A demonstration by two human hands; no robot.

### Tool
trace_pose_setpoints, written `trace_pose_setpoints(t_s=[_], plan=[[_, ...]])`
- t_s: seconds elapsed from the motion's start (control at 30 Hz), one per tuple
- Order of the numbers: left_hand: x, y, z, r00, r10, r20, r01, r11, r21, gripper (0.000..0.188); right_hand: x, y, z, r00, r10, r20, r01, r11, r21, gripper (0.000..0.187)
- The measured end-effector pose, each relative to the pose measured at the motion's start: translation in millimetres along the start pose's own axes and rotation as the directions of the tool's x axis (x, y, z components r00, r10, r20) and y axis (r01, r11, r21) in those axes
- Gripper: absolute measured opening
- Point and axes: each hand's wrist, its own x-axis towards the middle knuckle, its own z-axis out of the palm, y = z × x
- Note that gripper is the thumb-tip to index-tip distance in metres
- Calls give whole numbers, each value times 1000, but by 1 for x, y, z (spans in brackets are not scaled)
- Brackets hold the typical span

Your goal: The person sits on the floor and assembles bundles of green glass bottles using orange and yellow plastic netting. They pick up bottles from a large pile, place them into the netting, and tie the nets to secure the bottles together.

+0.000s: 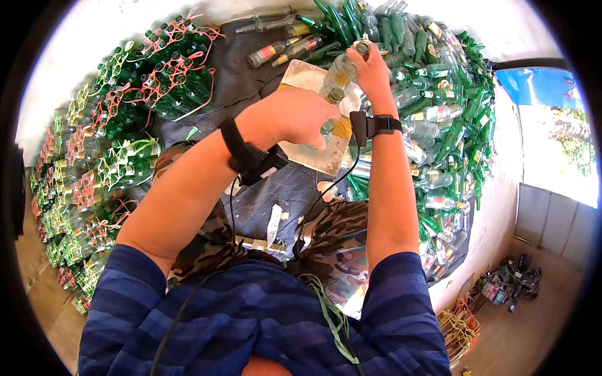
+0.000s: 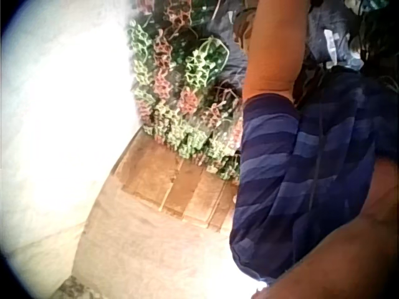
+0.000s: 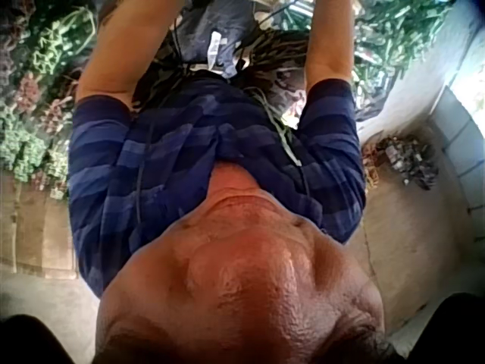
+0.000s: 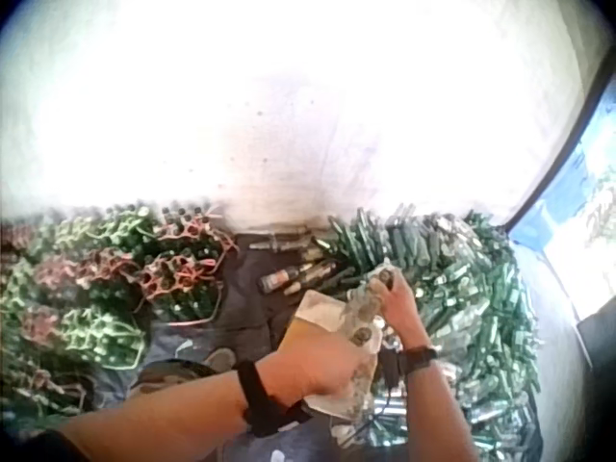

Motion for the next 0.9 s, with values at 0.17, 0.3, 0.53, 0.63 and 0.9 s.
trace_pose_setpoints(t_s=[0.17,0.3,0.53,0.63,0.9], plan=[[11,3,20,992,61,-111,-50,994,100,33,-2,-3,1,998,47,-28,-49,995,-82,43],[9,0,25,961,167,-218,-128,975,183,21,-8,-10,-1,999,35,-36,-40,988,-150,46],[3,-1,18,982,128,-137,-115,989,97,25,-12,-17,0,998,-15,-61,7,991,-137,52],[2,-9,16,987,133,-89,-133,991,7,32,-15,-18,-1,998,2,-67,-13,988,-152,53],[-3,-11,3,992,123,-29,-125,990,-64,38,-15,-26,-4,995,83,-47,-90,979,-183,60]])
